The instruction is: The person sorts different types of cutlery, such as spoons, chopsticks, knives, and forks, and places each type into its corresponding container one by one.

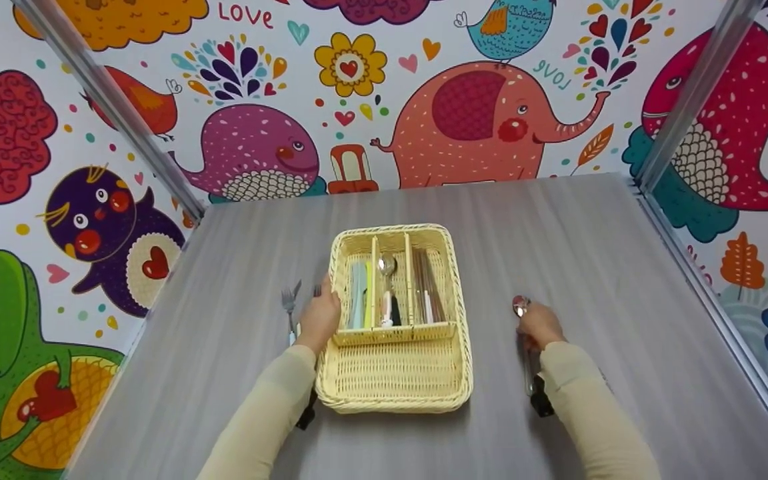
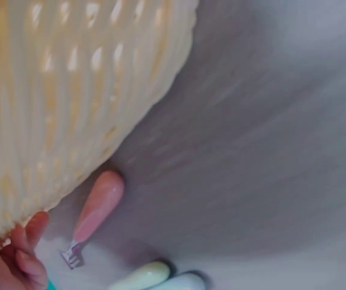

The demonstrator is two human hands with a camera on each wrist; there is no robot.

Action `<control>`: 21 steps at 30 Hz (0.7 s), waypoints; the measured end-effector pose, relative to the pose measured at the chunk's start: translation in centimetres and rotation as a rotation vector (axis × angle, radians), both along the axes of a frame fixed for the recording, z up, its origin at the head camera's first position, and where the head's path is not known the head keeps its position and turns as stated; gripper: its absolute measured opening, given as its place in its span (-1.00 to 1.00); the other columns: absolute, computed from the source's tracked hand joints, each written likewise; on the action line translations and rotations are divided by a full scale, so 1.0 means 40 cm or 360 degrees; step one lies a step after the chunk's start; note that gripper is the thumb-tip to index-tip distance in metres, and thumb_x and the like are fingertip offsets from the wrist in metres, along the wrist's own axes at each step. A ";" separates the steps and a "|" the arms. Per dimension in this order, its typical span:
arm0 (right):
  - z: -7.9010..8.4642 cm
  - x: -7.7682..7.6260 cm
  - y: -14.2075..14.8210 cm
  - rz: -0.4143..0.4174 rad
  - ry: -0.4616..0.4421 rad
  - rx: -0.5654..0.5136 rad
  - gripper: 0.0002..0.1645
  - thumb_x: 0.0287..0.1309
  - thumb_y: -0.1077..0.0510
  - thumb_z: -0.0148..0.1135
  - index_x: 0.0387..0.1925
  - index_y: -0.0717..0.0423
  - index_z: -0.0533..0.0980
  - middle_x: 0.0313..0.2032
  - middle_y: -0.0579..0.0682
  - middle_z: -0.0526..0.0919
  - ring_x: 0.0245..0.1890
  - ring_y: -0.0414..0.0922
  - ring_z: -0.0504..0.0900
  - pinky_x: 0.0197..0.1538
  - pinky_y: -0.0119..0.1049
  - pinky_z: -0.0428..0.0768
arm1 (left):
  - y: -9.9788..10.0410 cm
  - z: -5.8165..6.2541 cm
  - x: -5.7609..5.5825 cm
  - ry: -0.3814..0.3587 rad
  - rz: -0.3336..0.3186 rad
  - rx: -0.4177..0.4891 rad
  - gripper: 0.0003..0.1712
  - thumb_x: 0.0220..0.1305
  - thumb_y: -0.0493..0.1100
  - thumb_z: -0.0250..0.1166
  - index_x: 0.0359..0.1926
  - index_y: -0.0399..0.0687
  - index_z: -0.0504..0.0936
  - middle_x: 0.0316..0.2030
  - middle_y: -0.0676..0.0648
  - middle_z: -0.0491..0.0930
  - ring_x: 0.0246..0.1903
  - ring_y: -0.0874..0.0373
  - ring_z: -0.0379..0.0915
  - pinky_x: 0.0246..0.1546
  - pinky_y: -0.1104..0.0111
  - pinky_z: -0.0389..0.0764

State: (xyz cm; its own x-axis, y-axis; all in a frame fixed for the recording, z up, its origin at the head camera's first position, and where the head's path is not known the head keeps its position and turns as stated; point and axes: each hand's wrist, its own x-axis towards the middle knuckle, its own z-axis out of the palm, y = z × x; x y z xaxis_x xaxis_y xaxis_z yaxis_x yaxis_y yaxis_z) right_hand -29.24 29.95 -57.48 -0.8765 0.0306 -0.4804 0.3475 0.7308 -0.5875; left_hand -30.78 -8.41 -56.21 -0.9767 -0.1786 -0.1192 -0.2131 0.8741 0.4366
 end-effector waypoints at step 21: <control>0.001 0.009 -0.009 -0.0105 -0.0117 -0.0137 -0.80 0.07 0.36 -0.05 -0.61 0.34 0.41 -0.78 -0.03 0.47 -0.74 -0.18 0.49 -0.61 -0.28 0.52 | -0.004 0.000 0.005 0.0060 -0.0063 0.0018 -0.40 0.44 -0.06 -0.24 0.42 -0.08 -0.09 -0.81 0.06 0.21 -0.82 0.25 0.05 -0.80 0.42 0.15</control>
State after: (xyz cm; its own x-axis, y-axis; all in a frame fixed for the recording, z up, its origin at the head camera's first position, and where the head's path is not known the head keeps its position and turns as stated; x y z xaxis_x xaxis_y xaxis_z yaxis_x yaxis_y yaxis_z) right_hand -28.87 29.58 -57.43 -0.8362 0.0427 -0.5467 0.4375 0.6531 -0.6181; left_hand -30.60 -8.57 -56.22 -0.9868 -0.1387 -0.0836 -0.1616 0.8764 0.4537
